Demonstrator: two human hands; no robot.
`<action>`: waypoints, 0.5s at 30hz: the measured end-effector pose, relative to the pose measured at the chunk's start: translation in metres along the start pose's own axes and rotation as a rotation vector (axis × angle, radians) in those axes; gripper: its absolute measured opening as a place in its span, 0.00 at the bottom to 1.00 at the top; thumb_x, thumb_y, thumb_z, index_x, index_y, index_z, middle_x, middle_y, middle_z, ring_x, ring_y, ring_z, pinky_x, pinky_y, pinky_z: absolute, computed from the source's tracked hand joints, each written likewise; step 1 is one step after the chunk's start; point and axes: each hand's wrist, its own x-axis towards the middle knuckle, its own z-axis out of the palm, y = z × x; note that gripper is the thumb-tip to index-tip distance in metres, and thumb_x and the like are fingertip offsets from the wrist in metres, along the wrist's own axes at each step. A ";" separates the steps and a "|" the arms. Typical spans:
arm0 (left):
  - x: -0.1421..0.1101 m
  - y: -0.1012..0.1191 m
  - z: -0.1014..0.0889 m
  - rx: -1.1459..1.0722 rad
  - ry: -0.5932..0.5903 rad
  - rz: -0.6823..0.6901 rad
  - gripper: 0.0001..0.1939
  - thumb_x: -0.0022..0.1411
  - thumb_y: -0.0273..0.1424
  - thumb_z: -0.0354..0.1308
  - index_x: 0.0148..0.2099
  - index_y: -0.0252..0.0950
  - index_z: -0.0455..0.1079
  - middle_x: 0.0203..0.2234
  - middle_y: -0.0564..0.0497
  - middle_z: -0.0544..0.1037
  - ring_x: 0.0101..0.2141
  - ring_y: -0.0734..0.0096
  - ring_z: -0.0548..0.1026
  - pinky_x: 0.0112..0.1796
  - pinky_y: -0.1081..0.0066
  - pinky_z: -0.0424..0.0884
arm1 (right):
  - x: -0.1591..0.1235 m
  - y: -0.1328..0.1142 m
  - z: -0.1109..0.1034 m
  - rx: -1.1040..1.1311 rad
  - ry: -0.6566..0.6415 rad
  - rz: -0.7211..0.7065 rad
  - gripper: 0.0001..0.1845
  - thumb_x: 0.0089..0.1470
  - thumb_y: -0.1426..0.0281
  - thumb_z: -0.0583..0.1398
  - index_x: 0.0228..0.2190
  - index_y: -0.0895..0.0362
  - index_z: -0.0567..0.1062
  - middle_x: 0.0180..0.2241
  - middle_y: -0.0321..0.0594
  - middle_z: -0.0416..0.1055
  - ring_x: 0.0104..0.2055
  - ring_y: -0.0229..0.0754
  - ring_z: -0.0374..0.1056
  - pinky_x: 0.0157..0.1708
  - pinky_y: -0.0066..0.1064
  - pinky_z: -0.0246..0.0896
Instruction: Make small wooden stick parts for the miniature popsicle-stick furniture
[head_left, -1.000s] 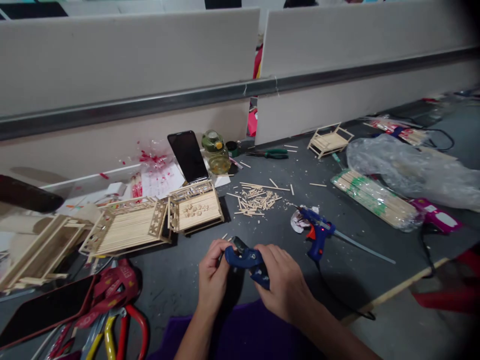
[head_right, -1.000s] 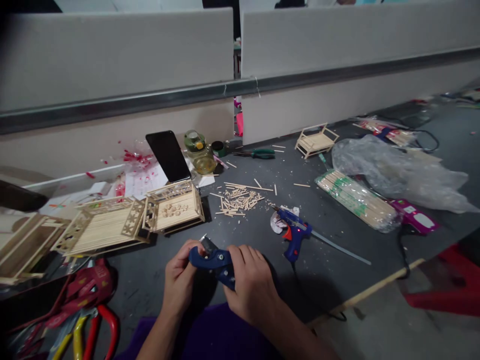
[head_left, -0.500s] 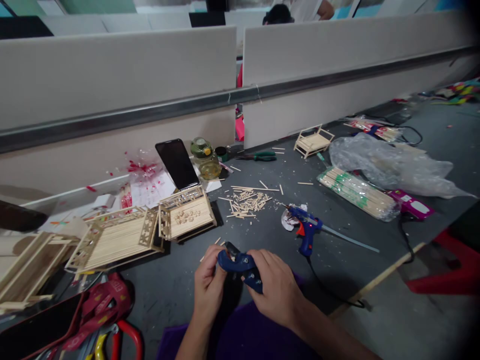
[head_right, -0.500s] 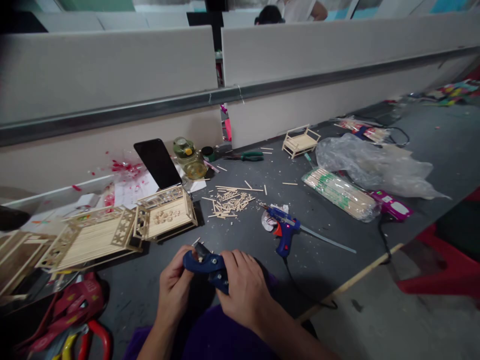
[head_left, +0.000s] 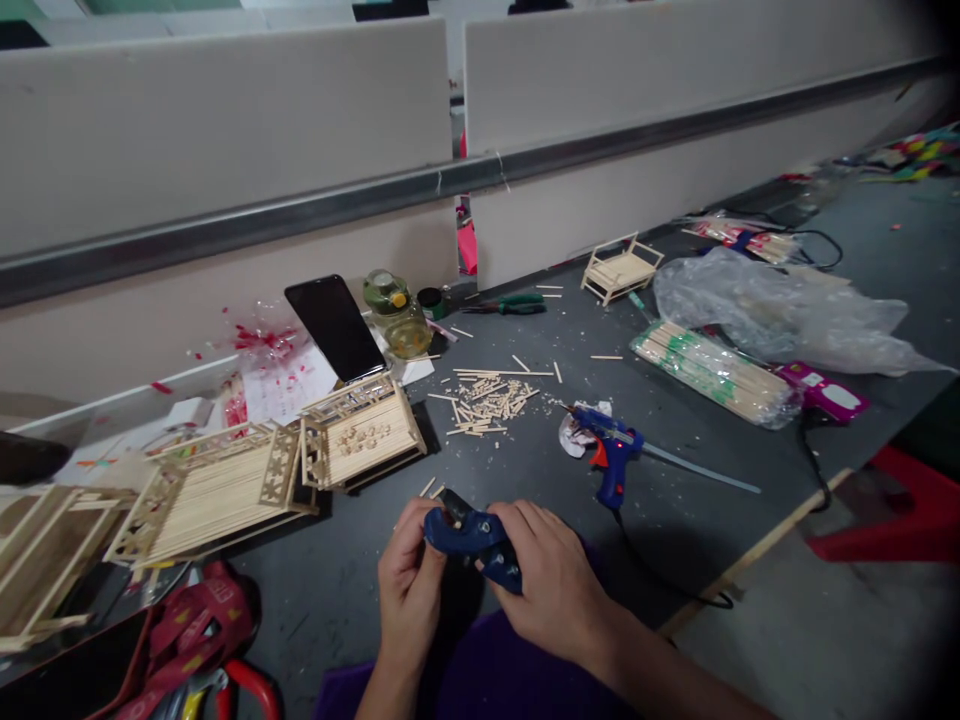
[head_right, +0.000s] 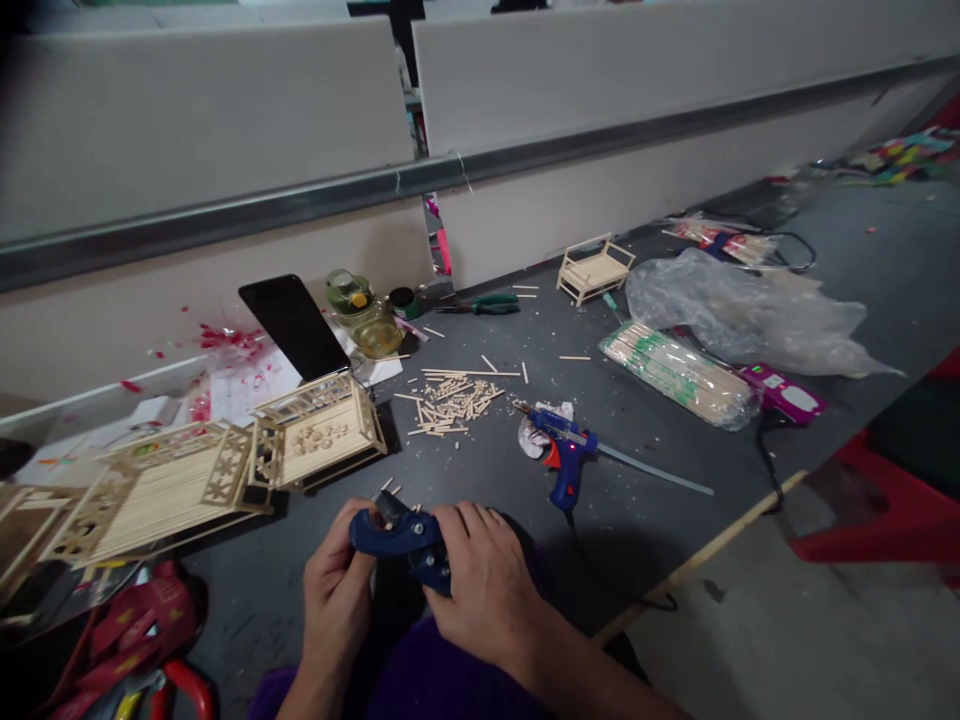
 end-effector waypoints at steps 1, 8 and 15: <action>0.000 0.000 0.000 0.002 -0.002 0.000 0.06 0.64 0.28 0.54 0.34 0.38 0.69 0.30 0.53 0.67 0.32 0.69 0.64 0.35 0.73 0.60 | 0.000 0.000 0.000 0.002 0.001 -0.001 0.20 0.50 0.70 0.58 0.46 0.54 0.65 0.41 0.43 0.68 0.45 0.50 0.63 0.47 0.41 0.55; -0.003 0.001 0.000 0.015 -0.006 -0.013 0.06 0.64 0.28 0.53 0.34 0.38 0.69 0.30 0.53 0.66 0.32 0.70 0.64 0.35 0.73 0.60 | 0.000 0.001 0.001 -0.002 -0.005 0.003 0.20 0.50 0.70 0.58 0.47 0.54 0.65 0.42 0.43 0.68 0.46 0.50 0.64 0.48 0.41 0.55; -0.003 0.001 0.001 -0.003 0.037 -0.015 0.05 0.64 0.29 0.54 0.34 0.38 0.70 0.30 0.53 0.66 0.32 0.70 0.64 0.34 0.74 0.60 | 0.000 0.000 0.000 -0.004 -0.012 0.009 0.21 0.50 0.70 0.59 0.47 0.54 0.66 0.41 0.43 0.68 0.46 0.50 0.64 0.48 0.41 0.56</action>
